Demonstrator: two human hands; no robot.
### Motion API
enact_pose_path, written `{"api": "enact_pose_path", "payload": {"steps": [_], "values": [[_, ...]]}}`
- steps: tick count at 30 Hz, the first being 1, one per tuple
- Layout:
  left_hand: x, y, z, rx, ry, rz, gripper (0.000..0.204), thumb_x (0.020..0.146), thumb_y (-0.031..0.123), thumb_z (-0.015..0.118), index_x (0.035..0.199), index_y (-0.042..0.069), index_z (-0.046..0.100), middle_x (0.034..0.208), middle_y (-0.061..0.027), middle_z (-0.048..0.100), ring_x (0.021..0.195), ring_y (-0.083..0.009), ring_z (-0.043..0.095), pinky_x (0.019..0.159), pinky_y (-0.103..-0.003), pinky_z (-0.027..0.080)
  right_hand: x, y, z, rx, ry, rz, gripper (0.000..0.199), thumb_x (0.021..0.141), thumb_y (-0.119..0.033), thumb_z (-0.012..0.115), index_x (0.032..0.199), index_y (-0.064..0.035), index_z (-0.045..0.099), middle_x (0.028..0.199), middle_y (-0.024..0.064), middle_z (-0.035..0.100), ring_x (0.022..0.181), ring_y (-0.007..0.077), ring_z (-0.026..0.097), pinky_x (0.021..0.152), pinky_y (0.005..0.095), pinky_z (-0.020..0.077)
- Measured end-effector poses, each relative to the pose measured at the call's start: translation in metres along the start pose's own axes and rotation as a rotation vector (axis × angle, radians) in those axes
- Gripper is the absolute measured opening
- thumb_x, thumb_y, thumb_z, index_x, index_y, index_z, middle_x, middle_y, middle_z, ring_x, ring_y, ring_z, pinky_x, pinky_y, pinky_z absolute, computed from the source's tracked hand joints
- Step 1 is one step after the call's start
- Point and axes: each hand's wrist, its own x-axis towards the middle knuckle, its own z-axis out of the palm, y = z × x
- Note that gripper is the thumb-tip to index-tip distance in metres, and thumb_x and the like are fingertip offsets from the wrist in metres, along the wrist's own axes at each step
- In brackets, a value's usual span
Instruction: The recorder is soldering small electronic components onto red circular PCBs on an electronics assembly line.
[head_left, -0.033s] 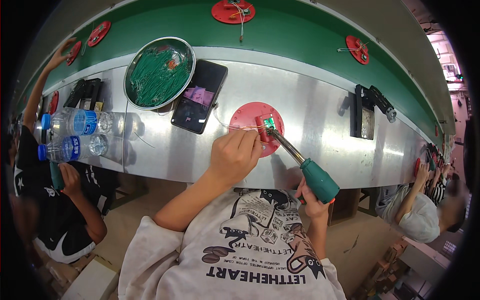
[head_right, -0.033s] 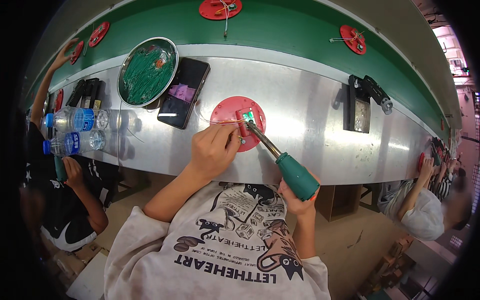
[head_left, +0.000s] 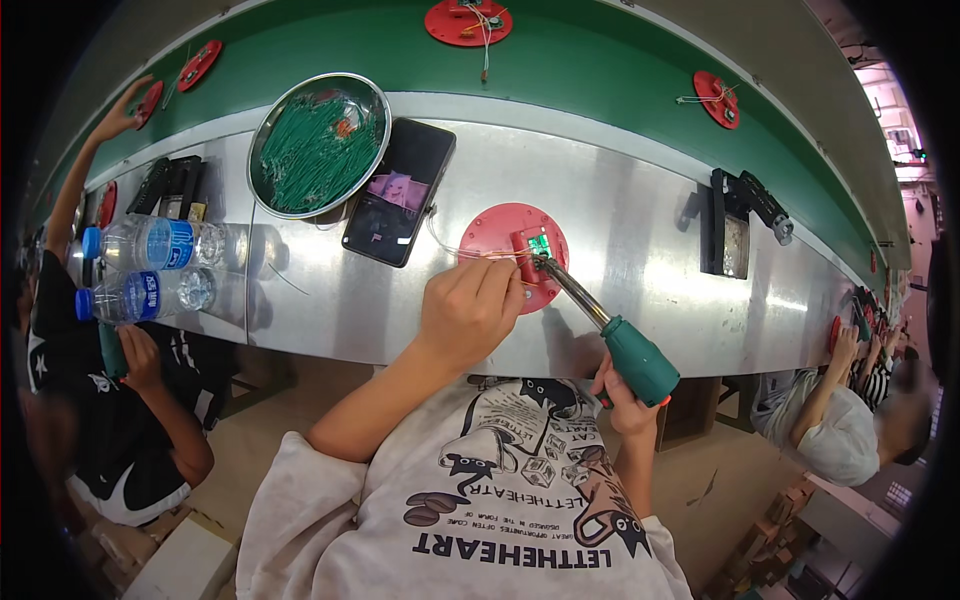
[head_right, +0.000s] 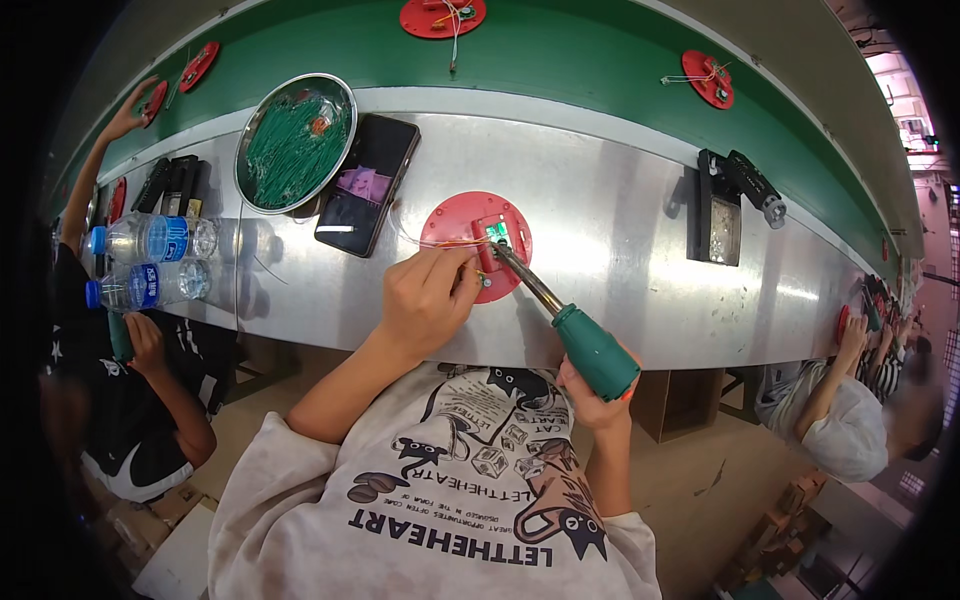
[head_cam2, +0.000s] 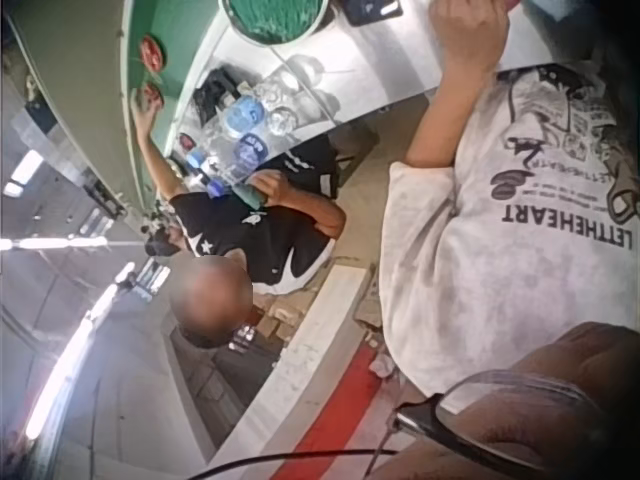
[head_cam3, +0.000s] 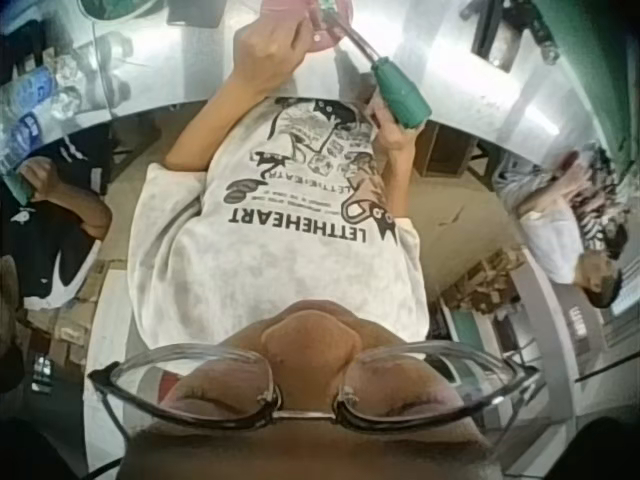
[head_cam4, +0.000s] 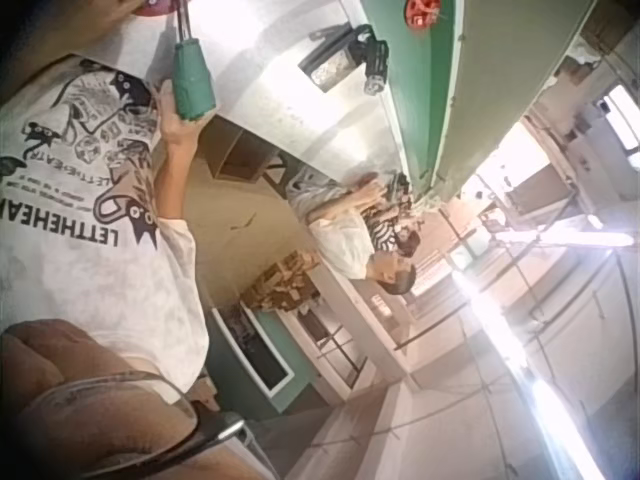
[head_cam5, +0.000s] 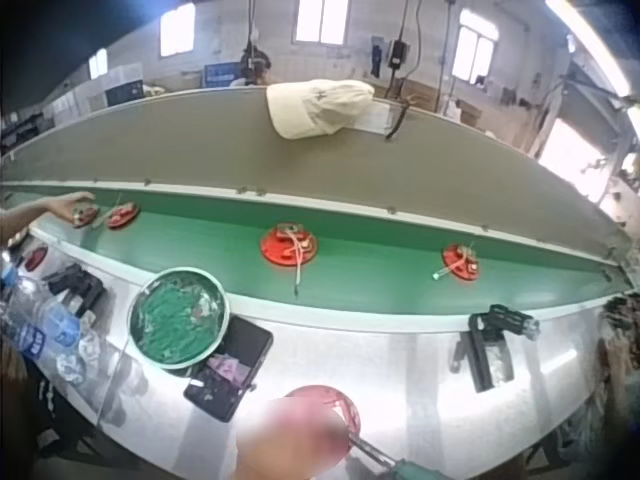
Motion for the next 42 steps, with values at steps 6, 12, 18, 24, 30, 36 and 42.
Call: {"api": "enact_pose_path", "payload": {"steps": [6, 12, 18, 24, 30, 36, 42], "values": [[0.000, -0.002, 0.000, 0.005, -0.020, -0.008, 0.013, 0.080, 0.000, 0.075, 0.092, -0.001, 0.070, 0.075, -0.0101, 0.068, 0.056, -0.0235, 0.064, 0.051, -0.034, 0.051, -0.003, 0.007, 0.002, 0.036, 0.061, -0.048, 0.031, 0.094, -0.003, 0.060, 0.124, 0.0058, 0.061, 0.096, 0.0132, 0.064, 0.063, 0.0191, 0.062, 0.059, 0.0310, 0.0506], [0.000, -0.002, 0.002, -0.001, -0.018, -0.017, 0.009, 0.082, 0.004, 0.073, 0.087, 0.001, 0.066, 0.074, -0.0083, 0.064, 0.058, -0.0235, 0.062, 0.051, -0.036, 0.051, -0.004, 0.005, 0.003, 0.070, 0.085, -0.036, 0.029, 0.094, -0.008, 0.060, 0.119, 0.0062, 0.062, 0.101, 0.0138, 0.064, 0.063, 0.0195, 0.063, 0.061, 0.0315, 0.0502], [0.000, -0.003, 0.002, -0.023, -0.012, -0.037, 0.009, 0.083, 0.005, 0.073, 0.089, 0.002, 0.067, 0.074, -0.0079, 0.063, 0.060, -0.0236, 0.062, 0.053, -0.037, 0.051, -0.005, 0.003, 0.004, 0.033, 0.078, -0.014, 0.033, 0.095, -0.013, 0.062, 0.121, 0.0064, 0.061, 0.104, 0.0142, 0.066, 0.063, 0.0189, 0.063, 0.063, 0.0315, 0.0495], [0.005, -0.003, 0.002, 0.029, -0.016, 0.031, 0.010, 0.084, 0.007, 0.074, 0.090, 0.003, 0.067, 0.074, -0.0062, 0.060, 0.062, -0.0226, 0.061, 0.052, -0.036, 0.049, -0.003, 0.003, 0.002, 0.037, 0.062, -0.049, 0.038, 0.095, -0.013, 0.064, 0.127, 0.0073, 0.059, 0.106, 0.0159, 0.067, 0.061, 0.0192, 0.063, 0.062, 0.0316, 0.0498], [0.002, -0.003, 0.002, 0.034, -0.060, 0.015, 0.011, 0.084, 0.006, 0.074, 0.093, 0.002, 0.069, 0.076, -0.0072, 0.061, 0.063, -0.0229, 0.062, 0.053, -0.036, 0.049, -0.003, 0.003, 0.008, 0.158, 0.201, 0.019, 0.032, 0.087, -0.009, 0.073, 0.109, 0.0122, 0.066, 0.091, 0.0144, 0.072, 0.060, 0.0147, 0.066, 0.056, 0.0285, 0.0547], [0.003, 0.001, -0.010, -0.126, -0.053, -0.091, 0.020, 0.085, 0.000, 0.073, 0.105, -0.001, 0.071, 0.079, -0.0097, 0.064, 0.064, -0.0268, 0.063, 0.055, -0.037, 0.050, -0.001, 0.002, 0.006, 0.167, 0.205, 0.014, 0.034, 0.086, -0.008, 0.073, 0.111, 0.0128, 0.065, 0.093, 0.0160, 0.071, 0.061, 0.0155, 0.066, 0.057, 0.0287, 0.0552], [0.011, 0.005, -0.058, -0.104, -0.080, -0.221, 0.027, 0.089, -0.002, 0.072, 0.116, -0.002, 0.071, 0.080, -0.0114, 0.063, 0.064, -0.0256, 0.061, 0.056, -0.036, 0.049, 0.000, 0.007, -0.003, 0.053, 0.072, -0.086, 0.043, 0.096, -0.016, 0.065, 0.130, 0.0087, 0.059, 0.107, 0.0167, 0.068, 0.059, 0.0196, 0.063, 0.057, 0.0306, 0.0480]]}}
